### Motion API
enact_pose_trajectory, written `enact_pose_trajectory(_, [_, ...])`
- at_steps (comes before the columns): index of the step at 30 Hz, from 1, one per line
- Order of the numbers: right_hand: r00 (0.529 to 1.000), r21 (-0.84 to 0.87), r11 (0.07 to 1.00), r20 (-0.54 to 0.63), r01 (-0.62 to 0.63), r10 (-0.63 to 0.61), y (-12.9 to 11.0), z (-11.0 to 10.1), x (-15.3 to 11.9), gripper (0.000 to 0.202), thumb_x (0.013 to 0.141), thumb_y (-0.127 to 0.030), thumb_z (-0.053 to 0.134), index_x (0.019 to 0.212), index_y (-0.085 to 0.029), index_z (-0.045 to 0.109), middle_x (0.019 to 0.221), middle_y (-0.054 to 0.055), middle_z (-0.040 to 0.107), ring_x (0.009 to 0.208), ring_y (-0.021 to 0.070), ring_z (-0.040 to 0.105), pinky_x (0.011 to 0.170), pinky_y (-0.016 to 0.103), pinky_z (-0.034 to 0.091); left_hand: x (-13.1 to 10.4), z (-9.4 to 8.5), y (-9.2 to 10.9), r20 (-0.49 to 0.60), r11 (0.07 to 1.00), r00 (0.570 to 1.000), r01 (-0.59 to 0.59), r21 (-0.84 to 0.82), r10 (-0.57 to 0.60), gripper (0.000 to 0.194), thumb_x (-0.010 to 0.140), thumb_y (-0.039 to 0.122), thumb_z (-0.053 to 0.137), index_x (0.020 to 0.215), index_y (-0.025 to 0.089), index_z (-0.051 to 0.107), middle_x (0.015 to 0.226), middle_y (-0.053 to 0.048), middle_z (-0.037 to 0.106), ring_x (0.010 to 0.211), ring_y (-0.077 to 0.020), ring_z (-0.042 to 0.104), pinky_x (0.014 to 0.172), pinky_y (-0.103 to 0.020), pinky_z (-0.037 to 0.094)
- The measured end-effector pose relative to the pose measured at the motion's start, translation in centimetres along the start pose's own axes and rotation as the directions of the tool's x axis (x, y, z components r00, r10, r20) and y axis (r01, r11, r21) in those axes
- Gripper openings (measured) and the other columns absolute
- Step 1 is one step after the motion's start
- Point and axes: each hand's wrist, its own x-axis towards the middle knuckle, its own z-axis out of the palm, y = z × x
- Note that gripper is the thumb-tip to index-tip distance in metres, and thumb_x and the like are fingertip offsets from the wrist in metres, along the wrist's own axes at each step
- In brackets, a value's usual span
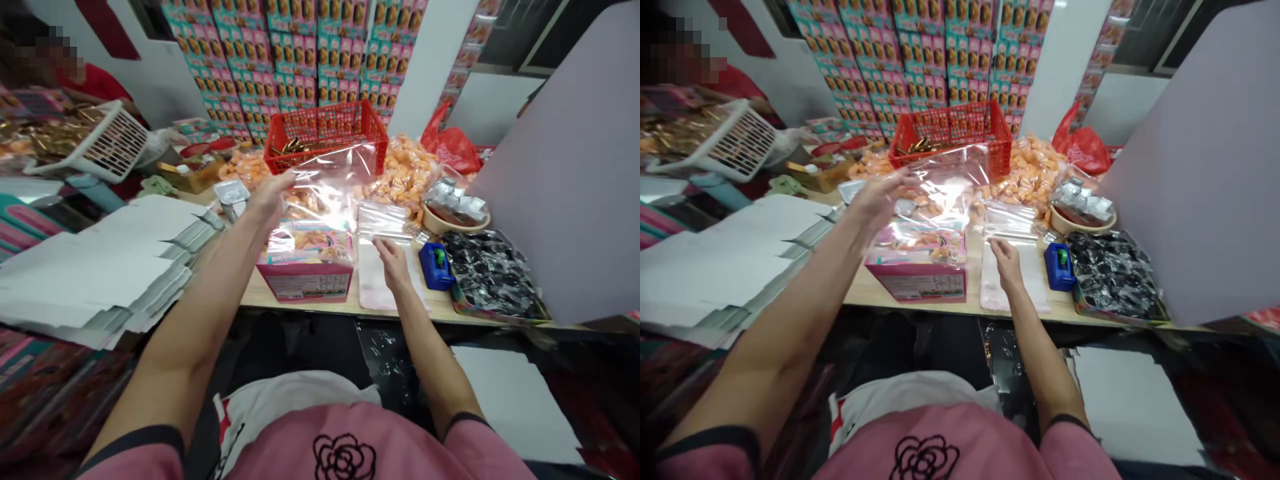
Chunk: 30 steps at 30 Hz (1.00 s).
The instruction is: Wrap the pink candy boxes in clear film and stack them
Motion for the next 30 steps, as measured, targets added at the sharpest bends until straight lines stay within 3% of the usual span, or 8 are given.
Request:
enact_pose_trajectory(3, [0.999, -0.073, 0.997, -0.033, 0.002, -0.004, 1.0, -0.2, 0.3, 0.046, 0.064, -0.062, 0.077, 0.082, -0.020, 0.073, 0.093, 0.007, 0.077, 0.100, 0.0277, 0.068, 0.096, 0.044, 0.048, 1.3, -4.6, -1.5, -0.015, 0.999, 1.000, 0.021, -0.049, -0.021, 0.020, 0.072, 0.035, 0.068, 0.076, 0.018, 0.077, 0.107, -0.009, 0.076, 0.128, -0.0331, 0.056, 0.114, -0.052, 0.037])
enact_pose_trajectory(6, [1.000, -0.062, 0.998, -0.020, 0.019, -0.020, -0.1, 0.7, 1.3, 0.052, 0.073, -0.070, 0.069, 0.090, -0.021, 0.072, 0.104, 0.010, 0.077, 0.109, 0.0288, 0.067, 0.098, 0.045, 0.048, 2.7, -6.9, -2.9, -0.020, 0.990, 0.998, 0.049, -0.134, -0.052, 0.018, 0.069, 0.034, 0.067, 0.075, 0.020, 0.076, 0.121, -0.006, 0.073, 0.137, -0.0315, 0.049, 0.114, -0.048, 0.037])
enact_pose_trajectory(11, [0.990, -0.064, 0.989, 0.064, 0.132, -0.128, -4.6, 4.9, 3.9, 0.063, 0.080, -0.075, 0.059, 0.115, -0.022, 0.062, 0.097, 0.008, 0.077, 0.100, 0.0250, 0.071, 0.096, 0.043, 0.049, 5.3, -6.2, -3.5, 0.034, 0.967, 0.999, 0.048, -0.248, -0.041, 0.021, 0.064, 0.036, 0.070, 0.077, 0.020, 0.075, 0.125, -0.005, 0.072, 0.133, -0.0293, 0.053, 0.105, -0.039, 0.046])
enact_pose_trajectory(15, [0.984, -0.232, 0.959, 0.114, 0.161, -0.138, -6.3, 7.4, 4.7, 0.076, 0.067, -0.049, 0.083, 0.129, -0.020, 0.053, 0.075, -0.002, 0.072, 0.079, 0.0204, 0.068, 0.084, 0.038, 0.050, 6.5, -6.0, -3.8, -0.018, 0.981, 1.000, -0.013, -0.194, 0.009, 0.019, 0.069, 0.037, 0.069, 0.080, 0.022, 0.073, 0.113, -0.004, 0.076, 0.127, -0.0255, 0.057, 0.103, -0.038, 0.047])
enact_pose_trajectory(19, [0.990, -0.146, 0.986, 0.131, 0.080, -0.061, -6.1, 8.8, 4.7, 0.074, 0.065, -0.039, 0.081, 0.131, -0.020, 0.053, 0.064, -0.006, 0.067, 0.065, 0.0171, 0.063, 0.068, 0.031, 0.048, 6.7, -7.0, -4.8, -0.036, 0.991, 0.997, -0.067, -0.116, 0.063, 0.020, 0.073, 0.037, 0.064, 0.084, 0.022, 0.073, 0.110, -0.006, 0.076, 0.123, -0.0234, 0.060, 0.103, -0.039, 0.046])
enact_pose_trajectory(24, [0.980, -0.027, 0.994, 0.174, 0.102, -0.096, -6.8, 9.4, 4.0, 0.055, 0.061, -0.026, 0.079, 0.114, -0.023, 0.066, 0.057, -0.010, 0.062, 0.055, 0.0113, 0.055, 0.059, 0.026, 0.042, 6.1, -7.5, -4.6, 0.026, 0.991, 0.992, 0.125, -0.056, -0.124, 0.022, 0.072, 0.041, 0.067, 0.077, 0.019, 0.072, 0.095, -0.008, 0.076, 0.108, -0.0261, 0.065, 0.092, -0.037, 0.050])
enact_pose_trajectory(27, [0.984, -0.053, 0.992, 0.144, 0.115, -0.106, -7.6, 8.3, 2.1, 0.026, 0.062, -0.026, 0.079, 0.087, -0.021, 0.075, 0.061, -0.006, 0.065, 0.058, 0.0108, 0.056, 0.060, 0.026, 0.044, 5.3, -7.7, -4.0, 0.060, 0.965, 0.964, 0.261, -0.023, -0.259, 0.018, 0.066, 0.035, 0.070, 0.067, 0.018, 0.068, 0.082, -0.009, 0.074, 0.095, -0.0263, 0.064, 0.086, -0.038, 0.048])
enact_pose_trajectory(30, [0.991, -0.123, 0.989, 0.109, 0.087, -0.074, -7.7, 6.4, -1.3, 0.016, 0.064, -0.030, 0.082, 0.074, -0.020, 0.076, 0.070, 0.000, 0.073, 0.065, 0.0139, 0.063, 0.065, 0.028, 0.049, 3.6, -8.2, -4.2, 0.052, 0.930, 0.932, 0.351, 0.106, -0.358, 0.014, 0.058, 0.029, 0.072, 0.062, 0.017, 0.064, 0.076, -0.007, 0.070, 0.090, -0.0248, 0.060, 0.084, -0.039, 0.044])
